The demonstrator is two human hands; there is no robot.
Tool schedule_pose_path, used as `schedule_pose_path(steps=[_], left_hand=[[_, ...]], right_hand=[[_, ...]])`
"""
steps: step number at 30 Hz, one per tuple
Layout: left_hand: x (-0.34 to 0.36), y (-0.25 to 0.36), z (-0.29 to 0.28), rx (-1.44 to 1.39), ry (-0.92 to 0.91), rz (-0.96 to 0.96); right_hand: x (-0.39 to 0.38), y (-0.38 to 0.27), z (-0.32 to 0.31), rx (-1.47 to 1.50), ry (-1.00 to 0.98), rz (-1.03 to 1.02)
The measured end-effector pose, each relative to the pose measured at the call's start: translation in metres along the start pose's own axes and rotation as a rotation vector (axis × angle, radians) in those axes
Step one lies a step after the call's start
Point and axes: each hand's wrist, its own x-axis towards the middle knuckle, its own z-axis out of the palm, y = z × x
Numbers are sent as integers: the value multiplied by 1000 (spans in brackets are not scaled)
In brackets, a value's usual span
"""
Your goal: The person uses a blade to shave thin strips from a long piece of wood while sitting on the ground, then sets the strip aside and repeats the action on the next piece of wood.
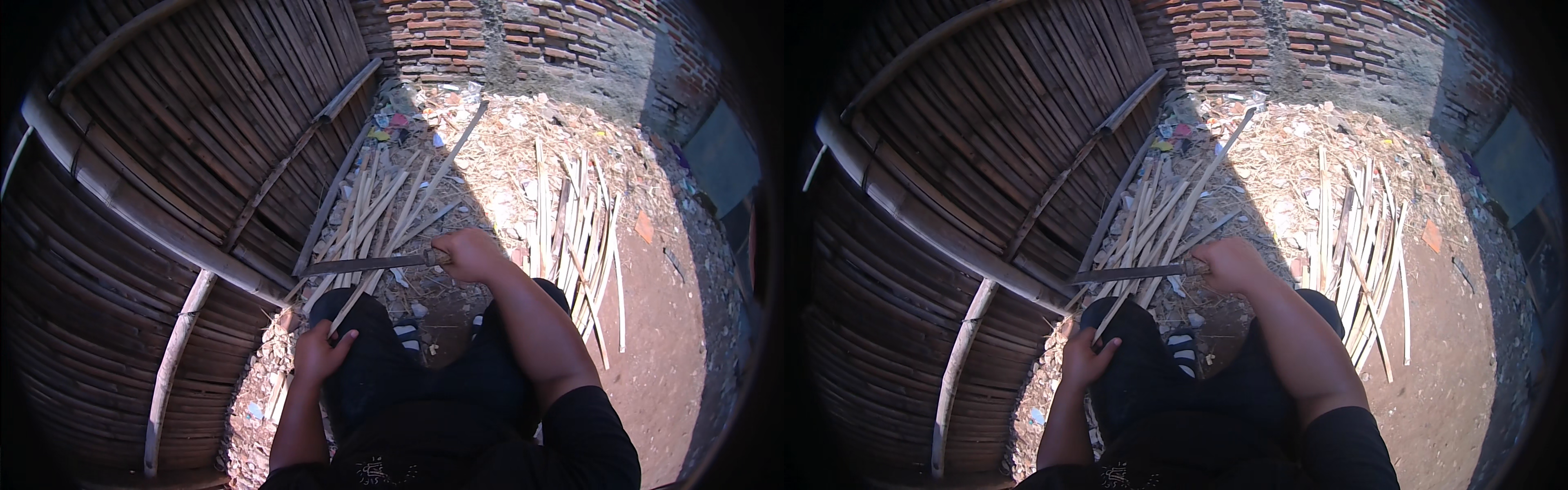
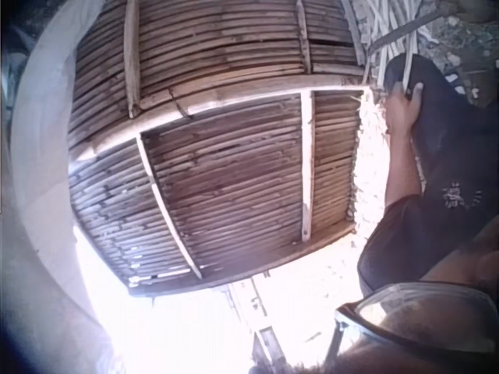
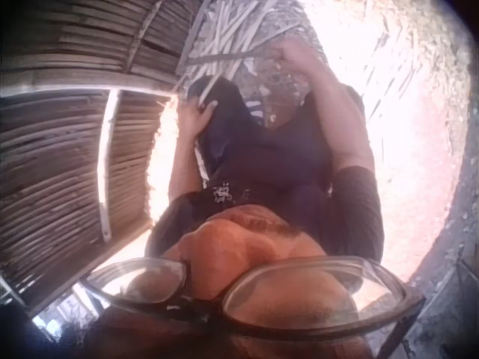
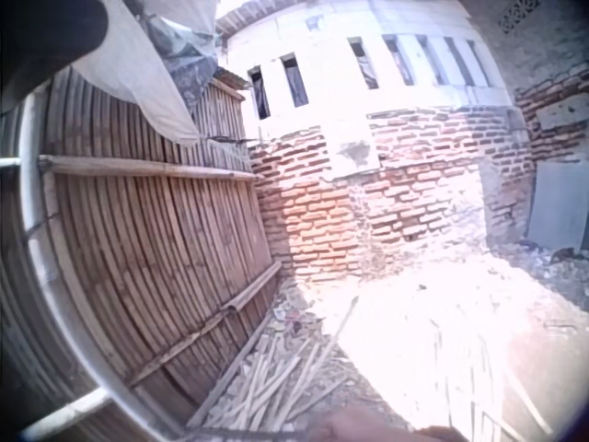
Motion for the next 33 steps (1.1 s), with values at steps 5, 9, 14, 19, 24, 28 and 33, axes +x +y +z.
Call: schedule_pose_path(steps=[5,9,14,19,24,28,33], left_hand=[[1,5,-2,-6,-7,-17],[1,4,-3,-3,-29,-24],[1,7,-5,-1,-53,-60],[1,5,-4,15,-42,-44],[0,4,-3,16,-42,-38],[1,10,-5,-6,-59,-84],[0,8,-4,-6,-41,-54]], right_hand=[[0,30,-10,134,195,324],[-1,35,-18,209,243,459],[0,25,-9,198,156,290],[2,0,4,29,1,56],[3,-7,6,-18,-57,-64],[0,8,-3,37,3,93],[-2,29,-10,141,169,288]])
